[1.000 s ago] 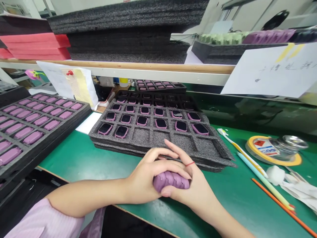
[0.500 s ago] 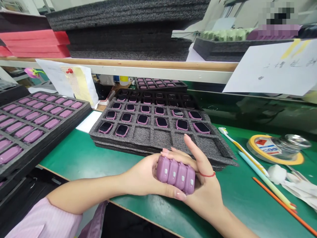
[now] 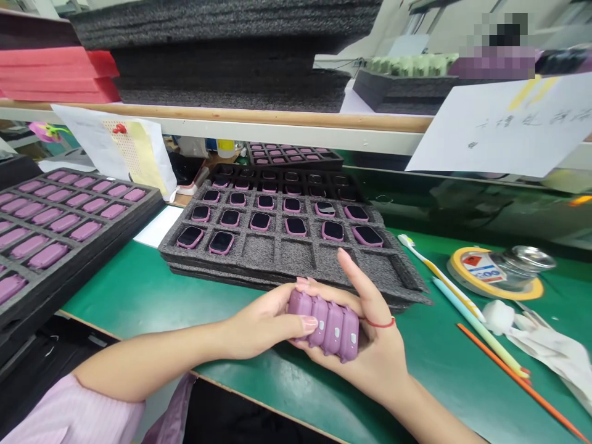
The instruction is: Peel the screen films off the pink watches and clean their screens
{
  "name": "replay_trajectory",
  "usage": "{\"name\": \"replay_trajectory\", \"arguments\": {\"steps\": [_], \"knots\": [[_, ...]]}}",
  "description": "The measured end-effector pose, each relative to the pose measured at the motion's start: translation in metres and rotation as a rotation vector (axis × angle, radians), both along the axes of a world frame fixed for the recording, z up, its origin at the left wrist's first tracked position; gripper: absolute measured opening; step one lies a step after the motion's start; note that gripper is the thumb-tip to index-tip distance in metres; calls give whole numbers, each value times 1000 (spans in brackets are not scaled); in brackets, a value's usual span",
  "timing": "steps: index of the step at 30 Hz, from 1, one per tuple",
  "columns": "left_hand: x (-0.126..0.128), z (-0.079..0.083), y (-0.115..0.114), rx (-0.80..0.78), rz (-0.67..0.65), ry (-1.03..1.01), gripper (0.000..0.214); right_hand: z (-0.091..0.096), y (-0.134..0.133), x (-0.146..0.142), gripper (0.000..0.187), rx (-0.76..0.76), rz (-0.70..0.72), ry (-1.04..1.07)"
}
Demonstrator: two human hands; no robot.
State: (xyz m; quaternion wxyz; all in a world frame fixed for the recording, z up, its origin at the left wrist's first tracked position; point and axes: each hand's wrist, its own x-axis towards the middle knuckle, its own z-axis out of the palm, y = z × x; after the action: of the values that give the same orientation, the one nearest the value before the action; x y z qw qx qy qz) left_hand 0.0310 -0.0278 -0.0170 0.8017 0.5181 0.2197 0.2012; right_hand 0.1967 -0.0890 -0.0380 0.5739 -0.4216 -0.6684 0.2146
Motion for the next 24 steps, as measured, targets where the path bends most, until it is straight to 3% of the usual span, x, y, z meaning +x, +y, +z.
{"name": "replay_trajectory", "arguments": {"steps": [5,10,18,24], "knots": [[0,2,-3,26,-21,0,51,2,1,0,101,36,23,-18],[3,1,-7,208,47,-13,42,3,2,-1,97,69,-6,-134],[4,0,-8,351,96,32,41,-1,-1,0,96,115,16,-194],[4,-2,-8,379,118,65,43,-1,1,-2,95,138,32,-208]]}}
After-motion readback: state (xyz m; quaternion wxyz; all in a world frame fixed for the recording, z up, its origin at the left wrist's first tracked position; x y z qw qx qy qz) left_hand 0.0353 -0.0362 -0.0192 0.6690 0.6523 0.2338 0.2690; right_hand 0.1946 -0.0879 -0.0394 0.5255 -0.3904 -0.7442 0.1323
